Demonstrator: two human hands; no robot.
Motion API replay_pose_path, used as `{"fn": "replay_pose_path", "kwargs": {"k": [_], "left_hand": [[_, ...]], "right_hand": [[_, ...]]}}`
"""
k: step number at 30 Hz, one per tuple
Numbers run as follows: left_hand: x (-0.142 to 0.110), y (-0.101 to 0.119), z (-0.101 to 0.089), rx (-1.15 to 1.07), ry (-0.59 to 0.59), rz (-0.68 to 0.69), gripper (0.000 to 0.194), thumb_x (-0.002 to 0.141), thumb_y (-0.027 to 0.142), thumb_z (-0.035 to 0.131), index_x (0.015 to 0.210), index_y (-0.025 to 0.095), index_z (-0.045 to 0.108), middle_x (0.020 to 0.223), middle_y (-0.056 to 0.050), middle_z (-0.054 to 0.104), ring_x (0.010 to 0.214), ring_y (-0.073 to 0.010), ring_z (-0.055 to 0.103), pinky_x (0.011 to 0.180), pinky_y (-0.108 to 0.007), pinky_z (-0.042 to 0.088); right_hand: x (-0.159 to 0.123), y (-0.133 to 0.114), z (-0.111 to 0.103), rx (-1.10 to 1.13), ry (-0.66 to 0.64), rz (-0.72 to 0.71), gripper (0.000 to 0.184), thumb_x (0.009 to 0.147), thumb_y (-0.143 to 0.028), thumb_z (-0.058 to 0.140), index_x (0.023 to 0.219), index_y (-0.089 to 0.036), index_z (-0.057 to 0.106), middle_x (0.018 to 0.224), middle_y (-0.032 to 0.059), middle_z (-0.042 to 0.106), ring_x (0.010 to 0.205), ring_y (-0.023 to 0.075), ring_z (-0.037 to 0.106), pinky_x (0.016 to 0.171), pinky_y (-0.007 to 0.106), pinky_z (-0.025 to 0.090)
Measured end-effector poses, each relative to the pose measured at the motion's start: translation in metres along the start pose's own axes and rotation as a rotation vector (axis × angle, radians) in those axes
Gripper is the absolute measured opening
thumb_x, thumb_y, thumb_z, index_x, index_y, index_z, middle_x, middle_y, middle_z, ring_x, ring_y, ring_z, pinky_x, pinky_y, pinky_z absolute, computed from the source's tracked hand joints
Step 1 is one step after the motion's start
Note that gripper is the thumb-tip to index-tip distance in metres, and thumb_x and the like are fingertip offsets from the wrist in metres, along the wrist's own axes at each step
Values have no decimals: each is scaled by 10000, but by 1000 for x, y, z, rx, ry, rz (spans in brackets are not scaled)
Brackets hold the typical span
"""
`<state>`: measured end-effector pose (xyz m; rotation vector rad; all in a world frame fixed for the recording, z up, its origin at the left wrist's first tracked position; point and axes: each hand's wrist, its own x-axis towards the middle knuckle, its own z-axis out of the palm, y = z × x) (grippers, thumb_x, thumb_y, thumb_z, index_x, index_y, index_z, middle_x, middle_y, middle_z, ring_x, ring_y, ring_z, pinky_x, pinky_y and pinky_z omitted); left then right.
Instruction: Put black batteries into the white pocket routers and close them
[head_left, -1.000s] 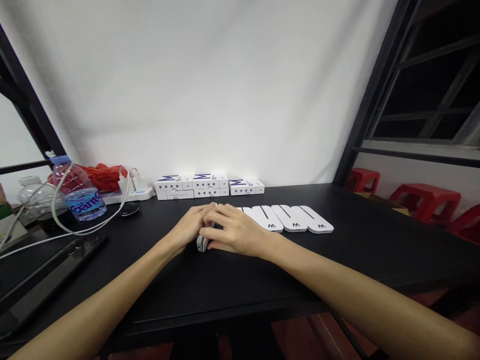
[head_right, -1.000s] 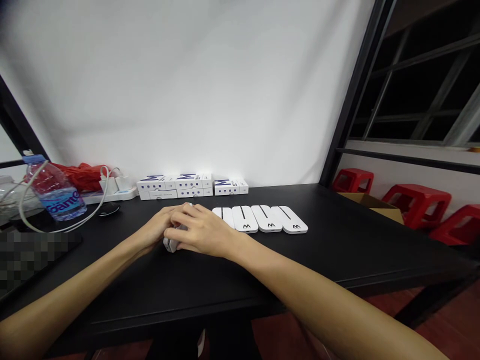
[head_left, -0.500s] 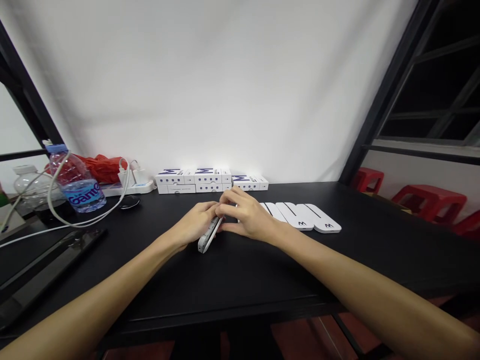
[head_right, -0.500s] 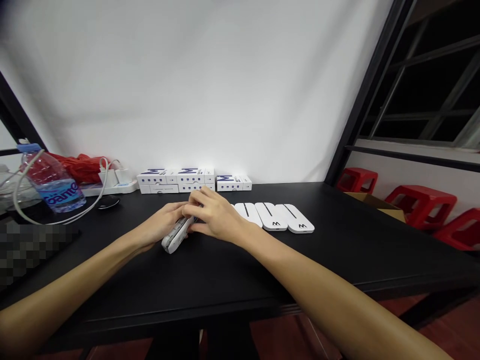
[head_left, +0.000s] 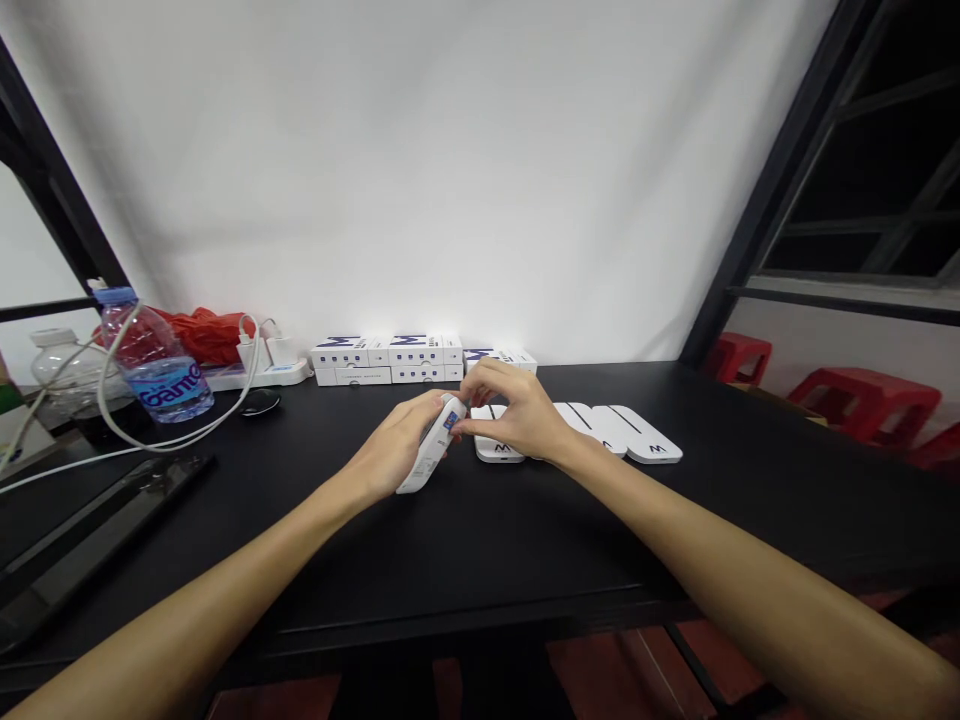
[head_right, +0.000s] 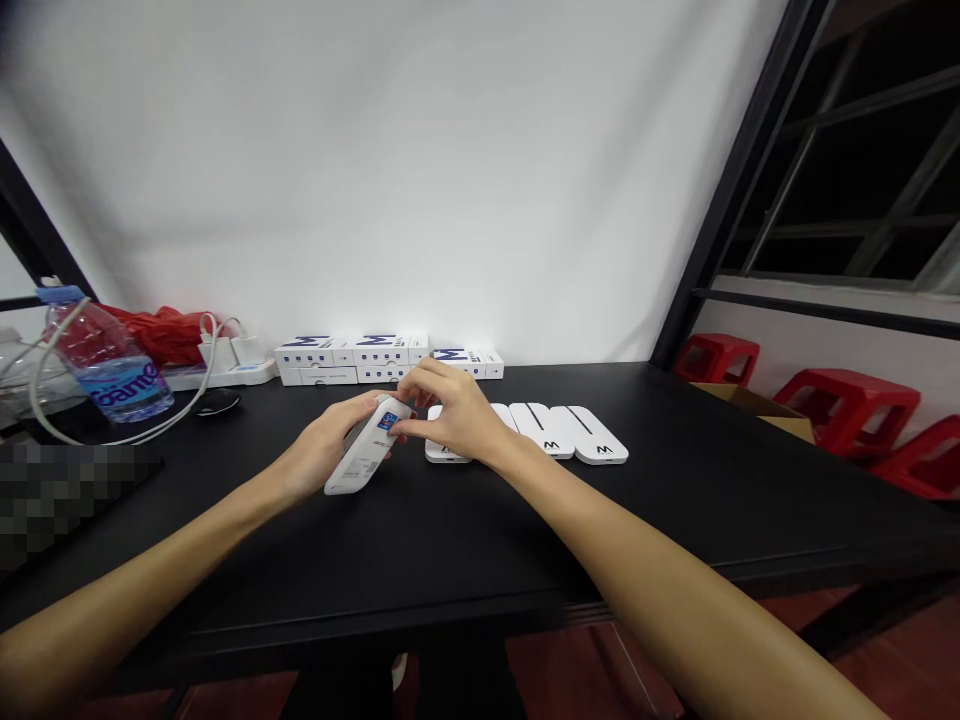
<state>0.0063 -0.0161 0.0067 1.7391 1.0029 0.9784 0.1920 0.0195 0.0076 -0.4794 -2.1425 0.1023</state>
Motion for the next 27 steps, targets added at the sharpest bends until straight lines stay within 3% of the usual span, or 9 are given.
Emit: {"fn": "replay_pose_path", "kwargs": {"k": [4, 10, 17, 19, 23, 27], "left_hand": [[-2, 1, 1, 81, 34, 51, 357, 905, 455, 320, 876, 212, 579, 744, -3, 590, 641, -159, 521, 595, -257, 411], [-3, 1, 2, 102, 38, 132, 306, 911, 405, 348, 859, 199, 568, 814, -17, 588, 726, -167, 531, 661, -271, 421], [-2, 1, 1, 192, 69, 162, 362, 913, 441, 334, 889, 197, 600, 871, -33, 625, 839, -195, 563, 754, -295, 448], [0, -2, -3, 167, 102, 126, 386, 904, 471, 345, 938, 199, 616, 924, -42, 644, 871, -205, 583, 765, -301, 465], [6, -8, -10, -36, 170, -82, 421, 879, 509, 378, 1067, 212, 609, 918, -49, 670, 766, -197, 637, 630, -289, 509], [10, -12, -13, -167, 208, -117, 409, 867, 498, 413, 1042, 185, 610, 946, -78, 681, 704, -183, 648, 576, -285, 532]], "right_hand": [[-1, -7, 5, 34, -13, 3, 157, 775, -197, 673, 869, -194, 548, 843, 3, 550, 721, 116, 546, 653, 280, 518], [-2, -13, 8, 83, -13, 54, 240, 743, -185, 682, 912, -202, 513, 876, 9, 551, 753, 128, 552, 660, 292, 532], [-1, -12, 6, 60, -34, 27, 211, 722, -142, 667, 820, -199, 489, 832, -6, 511, 732, 120, 503, 637, 273, 488], [-1, -12, 3, 27, -86, 28, 206, 716, -119, 649, 774, -199, 469, 803, -12, 494, 711, 117, 478, 630, 267, 463], [0, -7, -4, -42, -246, 63, 171, 716, -54, 583, 726, -192, 484, 733, -21, 506, 673, 114, 466, 617, 257, 426], [0, 10, -22, -132, -295, 178, 213, 695, 11, 480, 692, -185, 564, 756, 2, 582, 698, 127, 524, 633, 268, 427]]}}
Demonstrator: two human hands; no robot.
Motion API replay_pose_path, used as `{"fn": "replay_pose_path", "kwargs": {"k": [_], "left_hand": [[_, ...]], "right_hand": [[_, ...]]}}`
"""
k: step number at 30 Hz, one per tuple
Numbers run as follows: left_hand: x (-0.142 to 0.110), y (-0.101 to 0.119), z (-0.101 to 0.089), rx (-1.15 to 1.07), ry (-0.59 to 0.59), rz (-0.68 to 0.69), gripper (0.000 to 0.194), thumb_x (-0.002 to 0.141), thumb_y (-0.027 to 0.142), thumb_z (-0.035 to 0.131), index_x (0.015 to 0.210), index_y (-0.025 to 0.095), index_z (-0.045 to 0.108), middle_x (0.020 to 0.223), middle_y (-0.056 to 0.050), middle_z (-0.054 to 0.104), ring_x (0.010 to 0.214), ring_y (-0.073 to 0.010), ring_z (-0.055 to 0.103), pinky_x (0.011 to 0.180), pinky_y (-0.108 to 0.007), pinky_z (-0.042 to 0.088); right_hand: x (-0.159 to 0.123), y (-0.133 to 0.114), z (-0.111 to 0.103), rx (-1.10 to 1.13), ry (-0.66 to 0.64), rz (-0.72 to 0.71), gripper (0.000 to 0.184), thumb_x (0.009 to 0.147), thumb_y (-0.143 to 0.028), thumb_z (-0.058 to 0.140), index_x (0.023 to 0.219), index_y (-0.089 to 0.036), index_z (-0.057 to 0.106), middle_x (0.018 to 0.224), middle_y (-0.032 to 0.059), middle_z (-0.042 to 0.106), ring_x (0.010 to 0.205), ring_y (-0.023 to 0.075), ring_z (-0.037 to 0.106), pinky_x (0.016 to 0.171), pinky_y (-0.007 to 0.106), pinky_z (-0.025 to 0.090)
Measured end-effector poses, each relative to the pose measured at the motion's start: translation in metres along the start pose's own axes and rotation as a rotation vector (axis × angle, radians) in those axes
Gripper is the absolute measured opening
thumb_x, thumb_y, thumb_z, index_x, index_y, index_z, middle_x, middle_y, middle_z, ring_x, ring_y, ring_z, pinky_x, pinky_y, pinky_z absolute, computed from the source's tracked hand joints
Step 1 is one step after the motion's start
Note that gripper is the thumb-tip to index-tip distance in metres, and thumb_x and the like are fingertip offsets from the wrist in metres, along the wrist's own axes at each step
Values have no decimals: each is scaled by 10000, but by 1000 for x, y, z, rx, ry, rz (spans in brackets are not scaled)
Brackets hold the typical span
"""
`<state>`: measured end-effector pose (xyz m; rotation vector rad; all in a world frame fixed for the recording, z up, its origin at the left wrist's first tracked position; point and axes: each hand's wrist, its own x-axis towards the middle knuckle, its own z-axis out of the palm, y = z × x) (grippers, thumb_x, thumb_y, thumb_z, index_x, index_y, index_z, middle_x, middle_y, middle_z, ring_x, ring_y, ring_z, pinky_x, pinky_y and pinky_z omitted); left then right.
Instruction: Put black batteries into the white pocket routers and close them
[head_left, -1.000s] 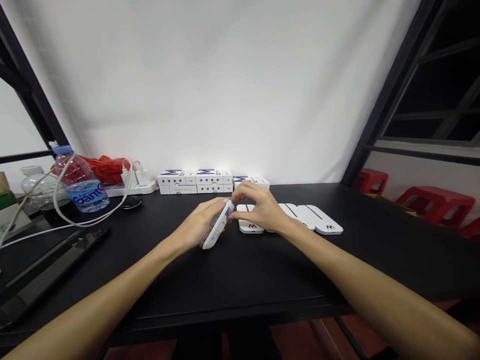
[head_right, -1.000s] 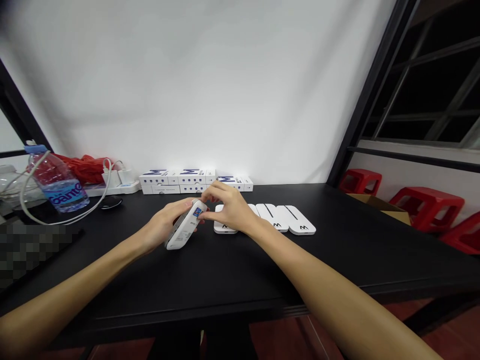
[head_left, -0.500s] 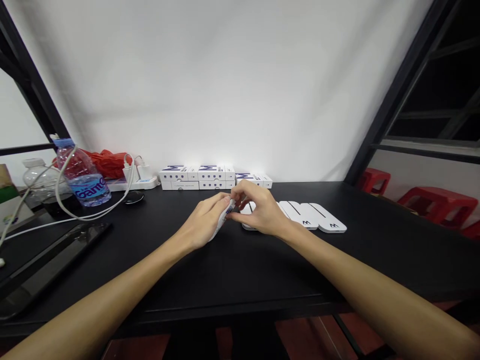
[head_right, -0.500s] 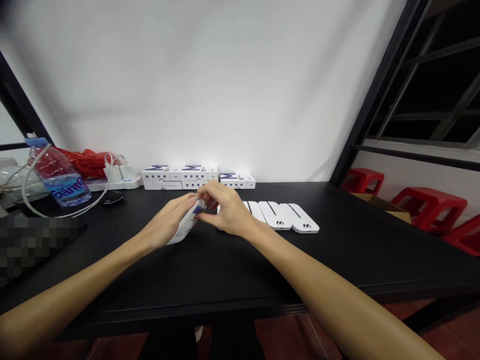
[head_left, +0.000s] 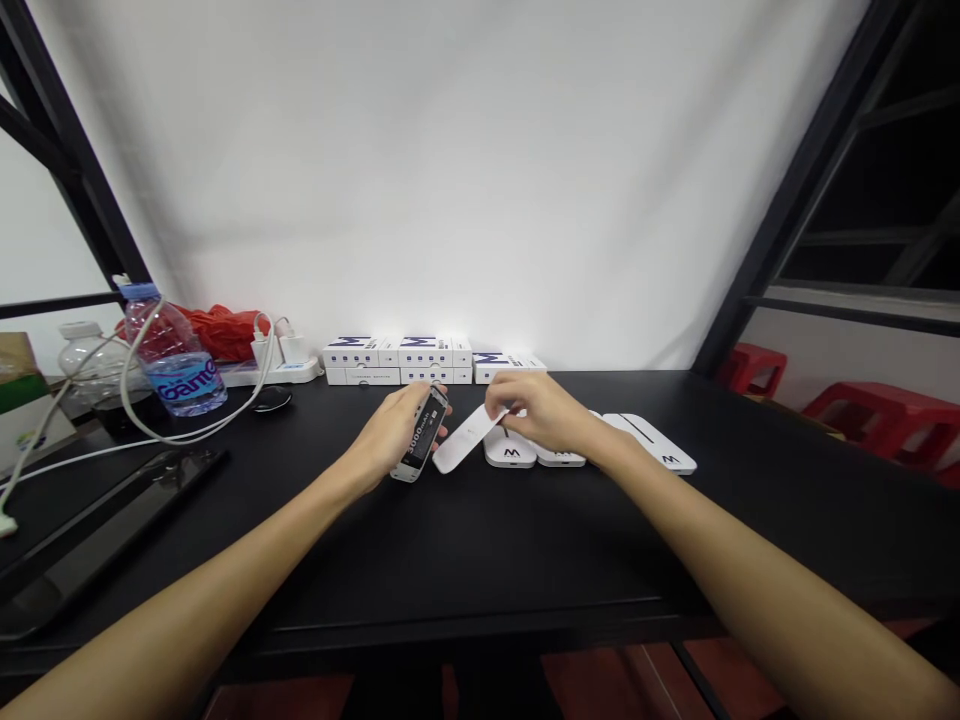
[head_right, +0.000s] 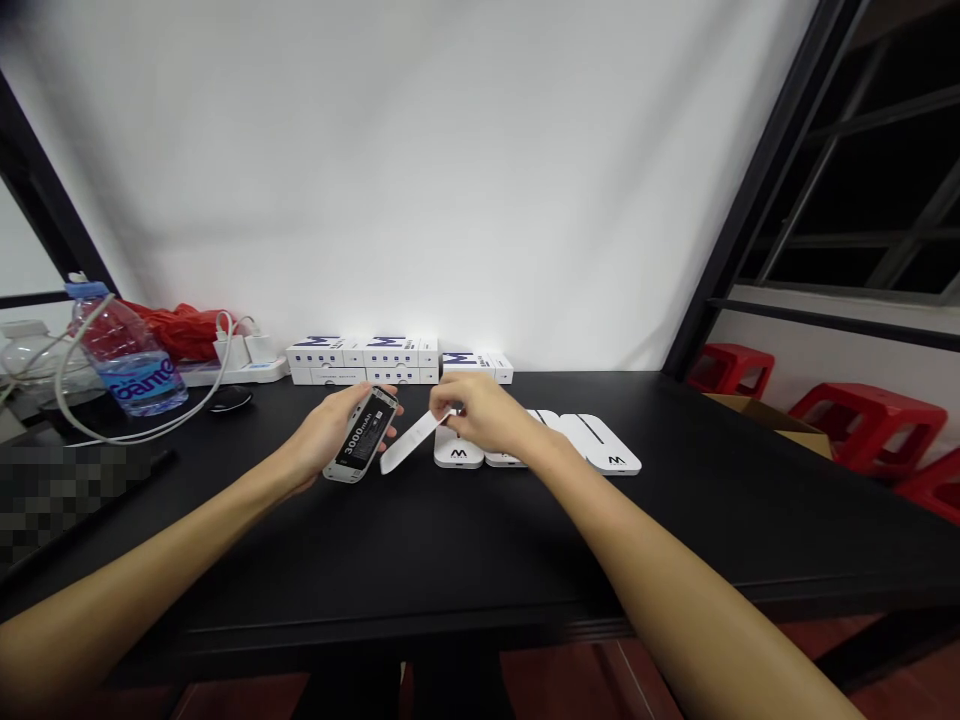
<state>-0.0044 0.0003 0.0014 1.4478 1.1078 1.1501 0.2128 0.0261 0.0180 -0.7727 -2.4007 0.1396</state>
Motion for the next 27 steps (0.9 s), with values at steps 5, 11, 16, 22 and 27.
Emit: {"fn": "replay_pose_path", "kwargs": {"k": [5, 11, 16, 22, 27], "left_hand": [[0, 3, 1, -123, 45, -66, 372, 864, 431, 445, 1025, 142, 614, 953, -117, 695, 668, -186, 662, 567, -298, 552], [1, 4, 0, -259, 63, -154, 346, 877, 394, 435, 1032, 132, 598, 940, -137, 706, 657, -201, 678, 581, -323, 567], [0, -1, 3, -294, 46, -167, 352, 867, 431, 470, 1029, 142, 588, 911, -129, 714, 647, -201, 682, 597, -330, 569], [-8, 5, 14, -343, -42, -44, 360, 905, 404, 393, 992, 143, 625, 799, -73, 704, 567, -170, 658, 530, -267, 524], [-13, 5, 19, -291, -50, 24, 356, 896, 427, 395, 1009, 176, 623, 755, -35, 680, 546, -154, 625, 503, -249, 484]], "right_hand": [[-10, 37, -24, 116, -113, 315, 247, 662, -3, 470, 696, -196, 621, 795, 19, 660, 789, 173, 613, 703, 302, 479], [-15, 47, -25, 100, -180, 427, 341, 635, 27, 425, 691, -211, 662, 875, 21, 693, 848, 192, 637, 739, 324, 496], [-2, 2, 4, -34, 61, 188, 164, 753, -94, 537, 796, -194, 659, 871, 44, 675, 842, 193, 610, 785, 362, 479], [4, -40, 30, 97, 171, 9, 176, 809, -160, 589, 979, -202, 611, 929, 31, 622, 846, 150, 576, 775, 313, 472], [2, -39, 32, 184, 221, 61, 118, 812, -199, 602, 926, -199, 571, 925, 28, 582, 792, 139, 555, 749, 313, 470]]}}
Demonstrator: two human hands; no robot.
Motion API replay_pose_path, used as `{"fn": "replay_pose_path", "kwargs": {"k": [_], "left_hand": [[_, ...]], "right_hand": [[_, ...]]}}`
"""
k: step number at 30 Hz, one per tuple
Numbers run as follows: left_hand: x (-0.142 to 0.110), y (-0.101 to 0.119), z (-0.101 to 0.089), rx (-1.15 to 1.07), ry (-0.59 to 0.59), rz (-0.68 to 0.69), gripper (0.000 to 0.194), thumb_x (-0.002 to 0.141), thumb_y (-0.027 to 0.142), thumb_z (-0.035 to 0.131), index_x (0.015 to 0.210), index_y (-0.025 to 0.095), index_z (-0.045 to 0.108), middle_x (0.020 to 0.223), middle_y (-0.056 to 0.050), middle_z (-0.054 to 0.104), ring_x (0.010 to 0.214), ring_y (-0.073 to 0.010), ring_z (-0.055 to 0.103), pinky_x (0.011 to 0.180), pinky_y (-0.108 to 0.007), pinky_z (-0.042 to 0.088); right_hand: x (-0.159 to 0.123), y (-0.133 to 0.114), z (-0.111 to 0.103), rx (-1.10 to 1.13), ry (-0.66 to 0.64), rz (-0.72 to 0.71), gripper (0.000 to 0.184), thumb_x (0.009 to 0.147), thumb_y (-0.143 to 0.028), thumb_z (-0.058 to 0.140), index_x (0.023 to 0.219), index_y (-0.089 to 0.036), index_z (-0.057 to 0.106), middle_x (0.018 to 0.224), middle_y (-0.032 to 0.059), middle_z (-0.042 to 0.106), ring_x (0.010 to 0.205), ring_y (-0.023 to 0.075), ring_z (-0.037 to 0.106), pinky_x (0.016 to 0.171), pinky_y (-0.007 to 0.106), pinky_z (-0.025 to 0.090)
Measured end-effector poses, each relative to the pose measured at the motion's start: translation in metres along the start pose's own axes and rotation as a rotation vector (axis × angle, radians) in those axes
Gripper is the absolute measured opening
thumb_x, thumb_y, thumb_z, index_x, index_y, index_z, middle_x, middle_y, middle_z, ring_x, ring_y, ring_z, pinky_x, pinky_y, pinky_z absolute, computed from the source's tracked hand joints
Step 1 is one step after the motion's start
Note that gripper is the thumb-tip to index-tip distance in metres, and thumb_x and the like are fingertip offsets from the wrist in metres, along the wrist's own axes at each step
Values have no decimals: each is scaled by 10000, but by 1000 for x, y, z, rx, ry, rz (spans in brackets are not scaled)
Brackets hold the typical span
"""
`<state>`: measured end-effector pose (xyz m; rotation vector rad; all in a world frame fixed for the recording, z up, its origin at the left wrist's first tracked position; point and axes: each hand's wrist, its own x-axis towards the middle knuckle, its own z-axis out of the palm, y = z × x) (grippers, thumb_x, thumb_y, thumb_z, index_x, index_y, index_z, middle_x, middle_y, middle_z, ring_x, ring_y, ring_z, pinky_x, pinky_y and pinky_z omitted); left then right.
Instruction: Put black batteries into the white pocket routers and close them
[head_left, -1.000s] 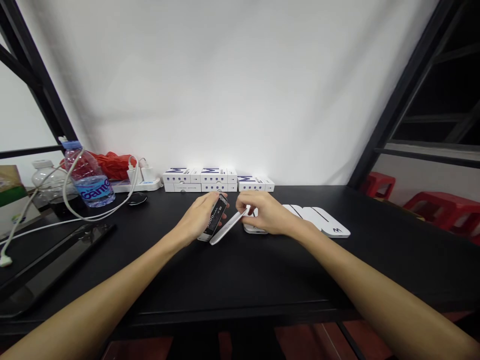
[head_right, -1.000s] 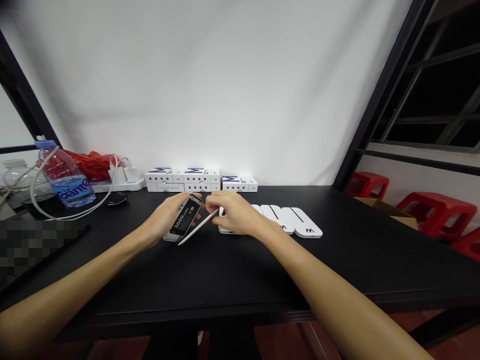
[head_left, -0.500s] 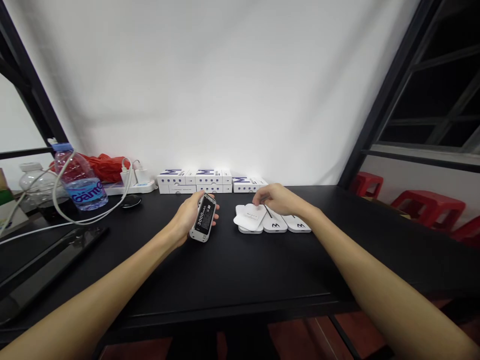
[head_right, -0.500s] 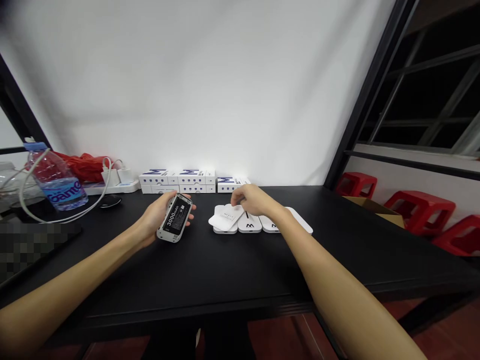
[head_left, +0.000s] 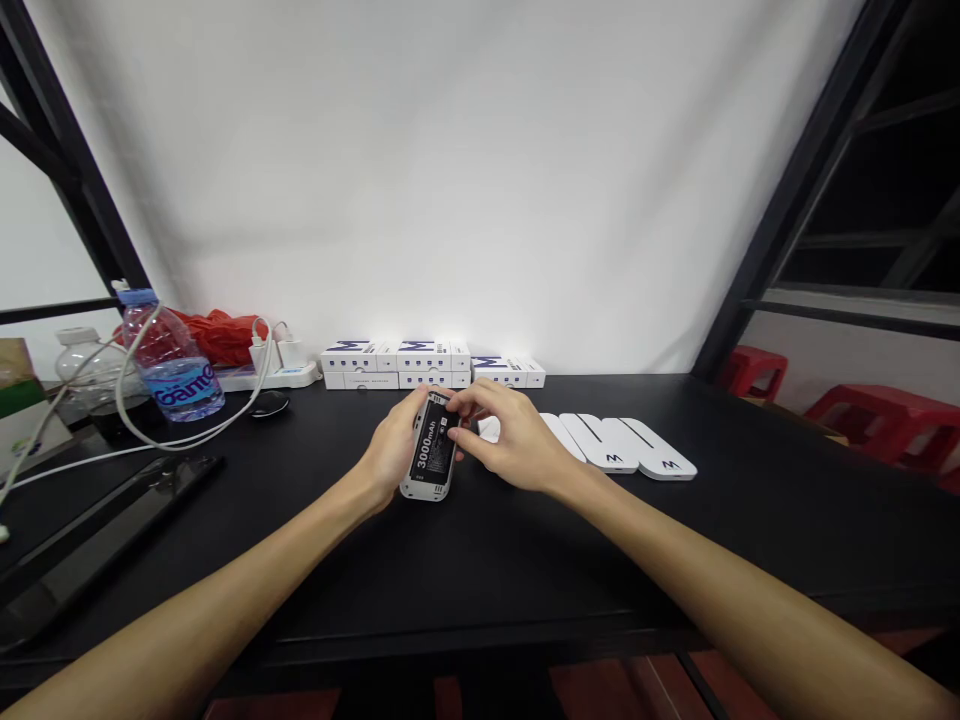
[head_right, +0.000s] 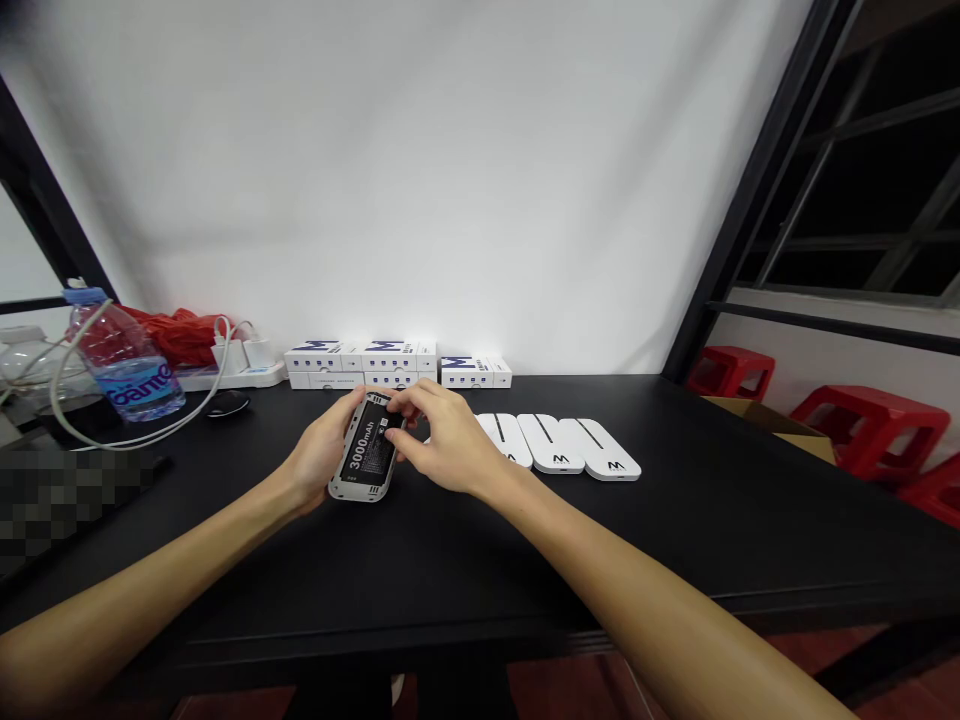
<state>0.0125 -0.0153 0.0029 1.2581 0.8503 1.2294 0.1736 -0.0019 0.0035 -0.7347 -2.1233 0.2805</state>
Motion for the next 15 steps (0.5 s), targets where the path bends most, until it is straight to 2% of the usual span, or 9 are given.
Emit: {"fn": "replay_pose_path", "kwargs": {"k": [3, 7, 9, 12, 15], "left_hand": [[0, -4, -1, 112, 14, 103, 331, 884, 437, 423, 953, 193, 635, 857, -30, 682, 664, -158, 631, 591, -253, 489], [6, -9, -7, 311, 65, 221, 350, 893, 440, 397, 879, 204, 655, 962, -24, 677, 885, -189, 612, 774, -269, 462], [11, -11, -12, 349, 107, 211, 381, 885, 463, 393, 920, 202, 669, 951, -29, 684, 896, -204, 608, 800, -287, 451], [18, -10, -21, 307, 166, 147, 415, 856, 485, 418, 983, 184, 675, 922, -47, 697, 866, -220, 622, 784, -310, 462], [21, -9, -25, 303, 179, 147, 350, 829, 448, 479, 941, 190, 687, 987, -55, 696, 912, -226, 629, 801, -309, 477]], "right_hand": [[0, 2, 0, 51, -9, 32, 145, 788, -237, 630, 910, -206, 558, 930, 29, 571, 808, 151, 544, 748, 323, 462], [0, 1, -1, 113, -26, 76, 277, 713, -328, 706, 847, -215, 491, 887, 13, 530, 772, 155, 505, 672, 305, 435], [0, -1, -1, 141, -47, 69, 288, 709, -326, 713, 810, -216, 466, 843, -3, 513, 742, 146, 484, 655, 296, 414], [-2, -1, 2, 224, -108, 67, 192, 751, -267, 679, 820, -211, 509, 812, -13, 537, 723, 136, 486, 673, 294, 405], [0, 2, 5, 411, -79, 185, 168, 756, -282, 682, 869, -208, 582, 823, 1, 572, 716, 137, 505, 655, 291, 413]]}}
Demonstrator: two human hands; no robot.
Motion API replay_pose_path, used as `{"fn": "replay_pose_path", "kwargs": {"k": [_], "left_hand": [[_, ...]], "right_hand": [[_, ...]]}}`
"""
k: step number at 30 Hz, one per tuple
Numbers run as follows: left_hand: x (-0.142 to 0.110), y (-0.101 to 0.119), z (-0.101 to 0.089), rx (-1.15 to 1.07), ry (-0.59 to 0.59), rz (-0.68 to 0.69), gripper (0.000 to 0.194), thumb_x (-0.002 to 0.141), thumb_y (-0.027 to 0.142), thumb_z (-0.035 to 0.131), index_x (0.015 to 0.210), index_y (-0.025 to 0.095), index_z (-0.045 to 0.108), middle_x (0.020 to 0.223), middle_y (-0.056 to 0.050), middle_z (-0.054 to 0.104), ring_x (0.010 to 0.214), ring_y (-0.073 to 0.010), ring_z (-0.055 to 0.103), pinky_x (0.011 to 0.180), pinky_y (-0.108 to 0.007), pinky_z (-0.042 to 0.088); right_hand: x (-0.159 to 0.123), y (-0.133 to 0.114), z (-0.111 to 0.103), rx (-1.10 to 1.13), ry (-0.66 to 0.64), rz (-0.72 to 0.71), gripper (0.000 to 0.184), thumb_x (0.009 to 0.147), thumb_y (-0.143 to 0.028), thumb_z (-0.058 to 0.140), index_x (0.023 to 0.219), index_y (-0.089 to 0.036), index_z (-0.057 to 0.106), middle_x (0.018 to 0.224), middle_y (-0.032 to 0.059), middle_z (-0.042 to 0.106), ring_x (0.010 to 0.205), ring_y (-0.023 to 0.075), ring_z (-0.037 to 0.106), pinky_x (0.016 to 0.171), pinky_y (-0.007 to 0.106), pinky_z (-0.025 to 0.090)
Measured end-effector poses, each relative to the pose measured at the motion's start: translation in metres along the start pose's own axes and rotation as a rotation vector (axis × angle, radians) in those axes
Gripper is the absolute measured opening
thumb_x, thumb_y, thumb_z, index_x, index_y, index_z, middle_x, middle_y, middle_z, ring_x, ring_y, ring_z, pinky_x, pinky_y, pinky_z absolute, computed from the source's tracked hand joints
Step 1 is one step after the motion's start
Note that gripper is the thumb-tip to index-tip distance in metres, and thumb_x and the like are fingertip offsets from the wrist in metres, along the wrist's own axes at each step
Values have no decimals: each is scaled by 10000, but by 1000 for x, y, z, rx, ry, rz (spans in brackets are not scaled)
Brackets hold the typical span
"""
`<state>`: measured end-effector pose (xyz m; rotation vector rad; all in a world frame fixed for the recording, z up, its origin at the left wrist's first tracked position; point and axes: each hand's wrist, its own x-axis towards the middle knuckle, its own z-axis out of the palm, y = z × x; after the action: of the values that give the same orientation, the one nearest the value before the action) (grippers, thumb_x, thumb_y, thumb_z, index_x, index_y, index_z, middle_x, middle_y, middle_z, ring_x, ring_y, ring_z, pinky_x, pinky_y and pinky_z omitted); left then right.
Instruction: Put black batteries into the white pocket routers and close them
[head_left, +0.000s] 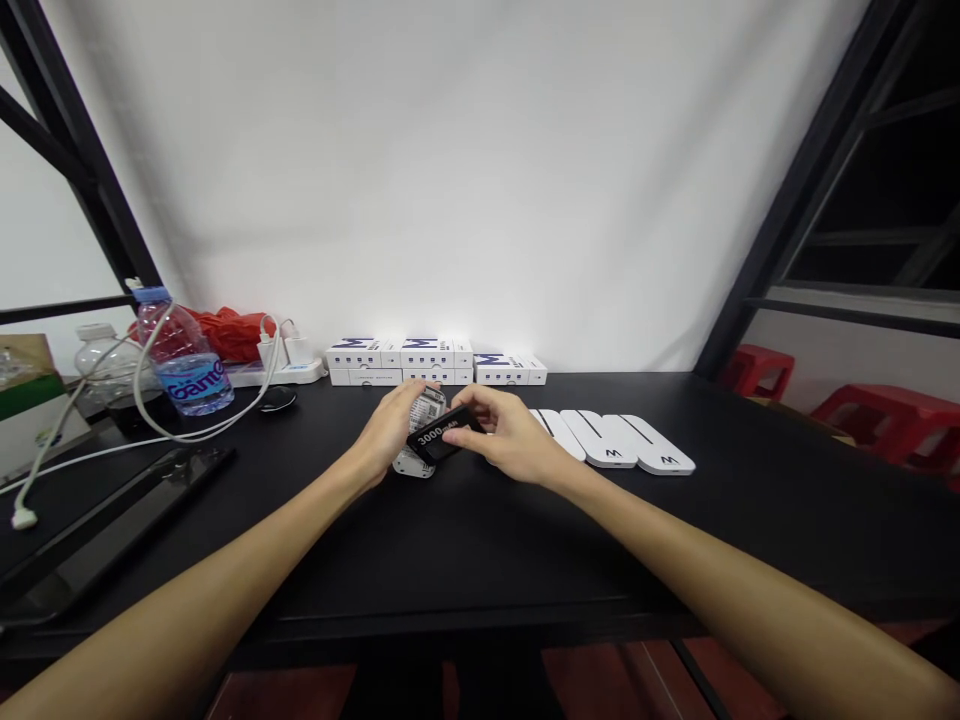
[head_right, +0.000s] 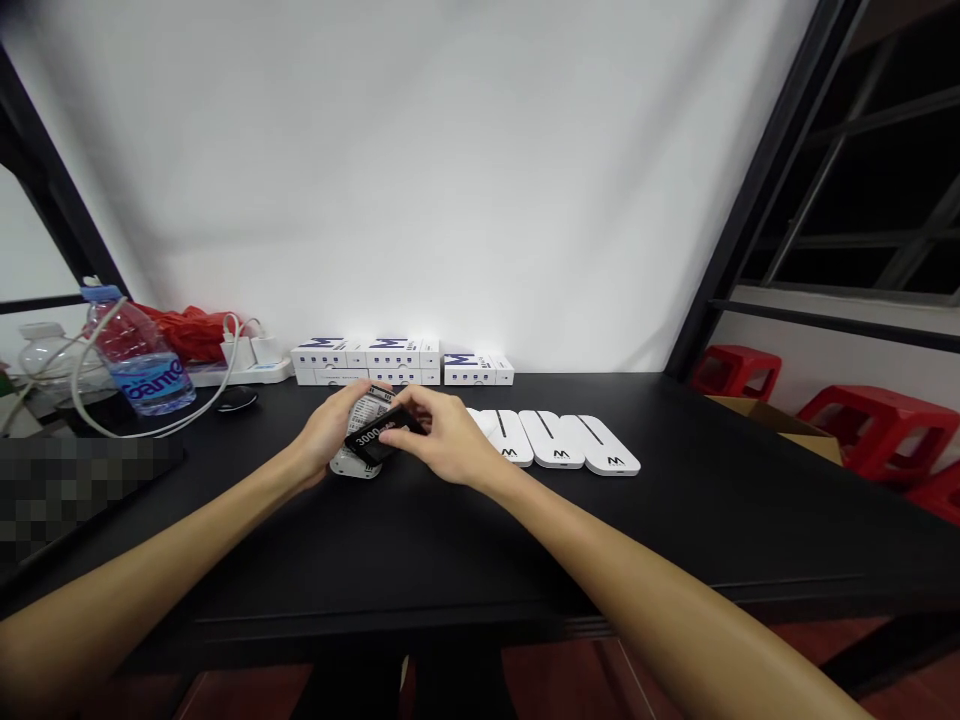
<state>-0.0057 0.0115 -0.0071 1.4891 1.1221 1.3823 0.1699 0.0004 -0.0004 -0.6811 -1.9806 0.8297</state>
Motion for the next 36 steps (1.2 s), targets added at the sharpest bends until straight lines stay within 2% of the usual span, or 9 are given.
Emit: {"fn": "replay_pose_path", "kwargs": {"k": [3, 6, 9, 16, 20, 24, 28, 31, 36], "left_hand": [[-1, 1, 0, -76, -48, -88, 306, 814, 433, 525, 956, 192, 648, 954, -73, 698, 804, -227, 662, 706, -335, 523], [-3, 2, 1, -211, -124, -226, 338, 814, 441, 548, 1035, 186, 575, 845, -91, 703, 639, -217, 669, 589, -352, 541], [-4, 2, 0, -251, -164, -222, 315, 827, 413, 549, 1031, 173, 564, 850, -109, 705, 630, -206, 674, 591, -344, 551], [-3, 0, -2, -267, -182, -218, 314, 839, 410, 532, 1037, 168, 567, 858, -106, 702, 637, -200, 675, 602, -346, 561], [-3, 2, -1, -275, -189, -239, 330, 858, 431, 497, 1038, 164, 567, 877, -114, 704, 627, -202, 676, 595, -342, 560], [-4, 5, 1, -327, -195, -270, 340, 884, 430, 444, 1043, 153, 564, 822, -115, 707, 599, -204, 673, 577, -336, 556], [-5, 6, 2, -338, -209, -278, 367, 895, 446, 417, 1048, 145, 562, 772, -114, 709, 581, -215, 677, 564, -336, 554], [-7, 5, 3, -342, -227, -258, 359, 893, 453, 426, 1051, 164, 569, 797, -97, 717, 570, -210, 677, 558, -335, 552], [-12, 5, 7, -349, -299, -262, 390, 881, 484, 446, 1041, 161, 596, 762, -97, 719, 598, -220, 684, 568, -325, 545]], "right_hand": [[6, 2, -6, 407, 109, 177, 206, 777, -334, 657, 927, -203, 608, 868, 30, 581, 709, 140, 513, 586, 271, 418], [10, 2, -18, 795, 241, 346, 136, 801, -294, 586, 894, -195, 591, 778, 21, 529, 624, 121, 452, 517, 251, 394], [11, 2, -31, 962, 293, 408, 90, 760, -185, 510, 838, -195, 553, 675, 5, 436, 560, 121, 381, 502, 262, 387], [10, 5, -36, 780, 209, 295, 166, 600, -148, 440, 734, -237, 399, 666, 3, 375, 555, 154, 353, 560, 326, 408], [10, 5, -34, 831, 179, 263, 172, 576, -104, 438, 686, -227, 389, 696, 6, 399, 622, 157, 419, 651, 352, 456], [9, 6, -32, 873, 142, 226, 188, 566, -56, 444, 669, -213, 430, 716, -4, 448, 688, 150, 482, 797, 400, 483], [7, 4, -29, 808, 82, 182, 174, 623, -53, 452, 691, -210, 482, 750, -7, 513, 743, 156, 550, 889, 455, 477], [6, 1, -26, 698, 55, 170, 155, 651, -65, 491, 708, -203, 534, 781, -4, 560, 778, 164, 588, 886, 461, 488], [5, 1, -16, 474, 135, 97, 213, 676, -144, 665, 874, -219, 641, 952, 26, 641, 899, 188, 611, 815, 402, 527]]}}
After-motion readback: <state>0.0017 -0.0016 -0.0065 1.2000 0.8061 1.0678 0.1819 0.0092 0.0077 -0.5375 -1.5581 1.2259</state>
